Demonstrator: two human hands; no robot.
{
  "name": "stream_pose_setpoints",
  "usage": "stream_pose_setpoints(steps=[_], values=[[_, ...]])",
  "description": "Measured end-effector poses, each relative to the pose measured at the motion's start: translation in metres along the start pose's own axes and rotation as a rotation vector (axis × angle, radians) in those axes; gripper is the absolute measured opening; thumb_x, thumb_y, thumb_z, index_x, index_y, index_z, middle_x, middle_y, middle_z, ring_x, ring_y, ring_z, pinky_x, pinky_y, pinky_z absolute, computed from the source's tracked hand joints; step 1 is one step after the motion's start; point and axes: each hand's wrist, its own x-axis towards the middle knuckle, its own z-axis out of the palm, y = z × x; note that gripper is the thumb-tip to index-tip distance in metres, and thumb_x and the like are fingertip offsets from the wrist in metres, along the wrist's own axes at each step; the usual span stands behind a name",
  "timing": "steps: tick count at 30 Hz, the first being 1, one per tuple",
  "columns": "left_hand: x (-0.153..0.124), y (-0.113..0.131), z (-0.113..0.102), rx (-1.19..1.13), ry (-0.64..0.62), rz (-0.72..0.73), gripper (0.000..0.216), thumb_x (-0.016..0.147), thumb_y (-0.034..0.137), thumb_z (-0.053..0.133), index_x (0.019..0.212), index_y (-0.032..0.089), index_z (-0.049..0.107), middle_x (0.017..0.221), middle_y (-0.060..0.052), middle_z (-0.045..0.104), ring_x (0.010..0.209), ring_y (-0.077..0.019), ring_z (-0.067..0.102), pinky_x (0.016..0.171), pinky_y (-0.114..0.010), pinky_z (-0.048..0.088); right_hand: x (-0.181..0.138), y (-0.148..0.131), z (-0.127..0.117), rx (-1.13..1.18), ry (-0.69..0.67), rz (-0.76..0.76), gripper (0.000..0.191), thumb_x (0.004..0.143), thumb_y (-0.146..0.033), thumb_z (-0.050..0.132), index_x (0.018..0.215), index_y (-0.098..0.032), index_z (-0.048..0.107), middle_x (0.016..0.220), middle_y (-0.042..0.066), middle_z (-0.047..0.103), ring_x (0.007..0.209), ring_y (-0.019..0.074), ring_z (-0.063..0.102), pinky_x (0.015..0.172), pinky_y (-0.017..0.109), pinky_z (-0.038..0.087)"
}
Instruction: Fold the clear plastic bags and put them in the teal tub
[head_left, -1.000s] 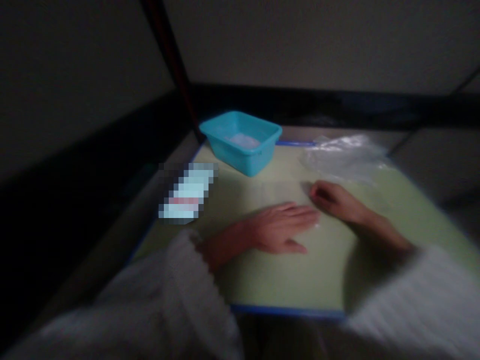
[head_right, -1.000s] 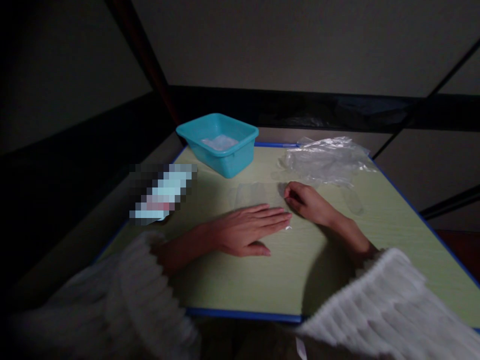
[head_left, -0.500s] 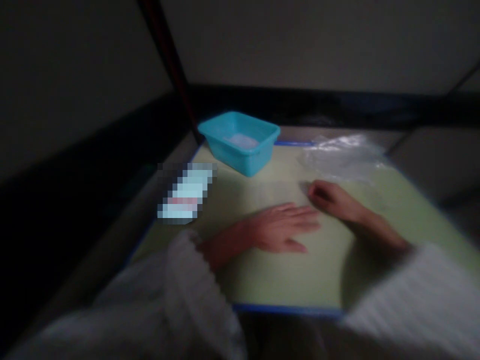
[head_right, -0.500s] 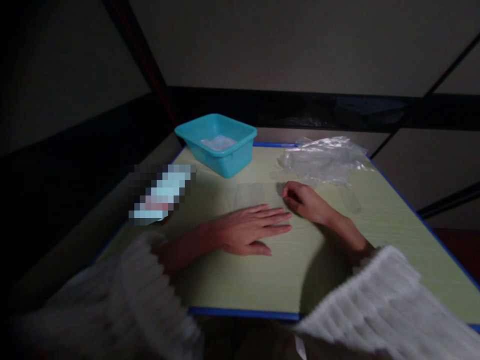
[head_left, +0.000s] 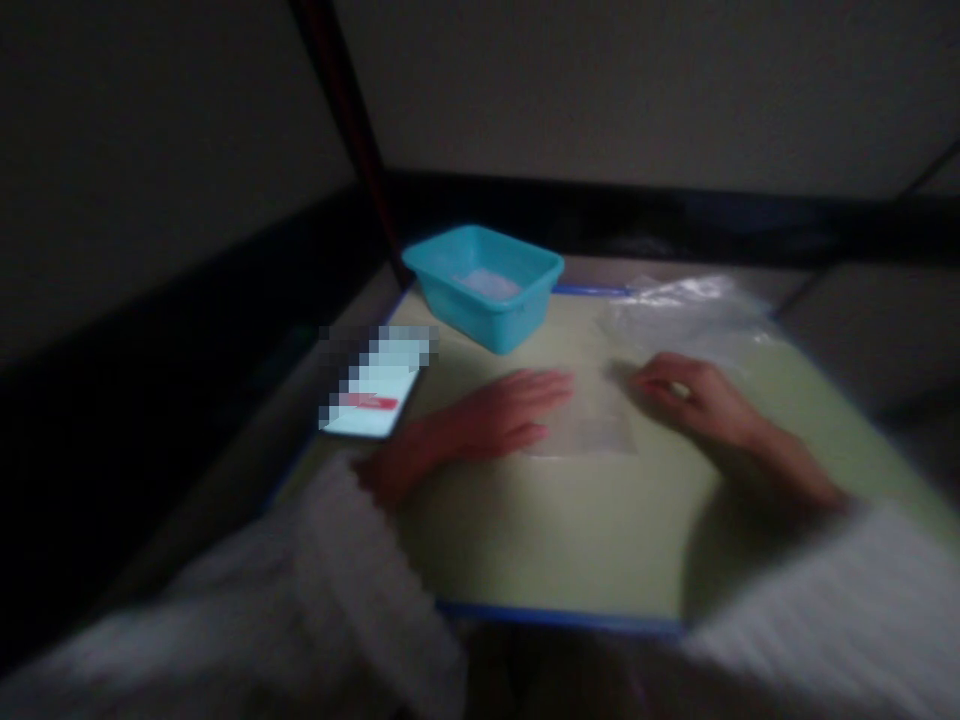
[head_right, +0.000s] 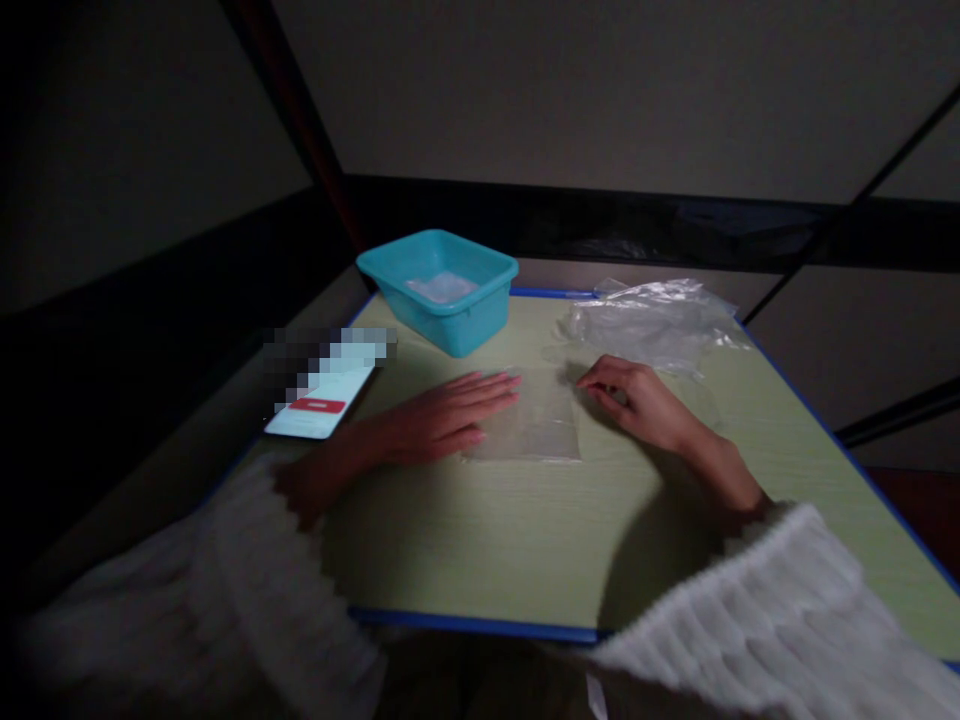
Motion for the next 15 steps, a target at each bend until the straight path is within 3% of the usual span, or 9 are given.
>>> stream_pose_setpoints(steps=[7,15], values=[[-0.001,-0.008,0.008,0.063,-0.016,-0.028,0.055,0.095,0.036,0.040,0.145,0.020,0.026,0.152,-0.008,0.025,0.142,-0.0210,0.018,0.116,-0.042,0.013,-0.008,0.009,-0.003,-0.126,-0.180,-0.060,0.039,0.091,-0.020,0.039,0.125,-0.018,0.059,0.094,0.011,0.064,0.083,0.0220,0.063,0.075,0.036,0.052],[-0.002,-0.012,0.008,0.093,-0.085,-0.044,0.064,0.091,0.049,0.045,0.145,0.018,0.027,0.153,-0.010,0.020,0.143,-0.0233,0.013,0.116,-0.041,0.010,-0.008,0.014,0.004,-0.106,-0.206,-0.037,0.036,0.090,-0.021,0.043,0.119,-0.019,0.064,0.096,0.011,0.066,0.084,0.0216,0.064,0.081,0.038,0.052]])
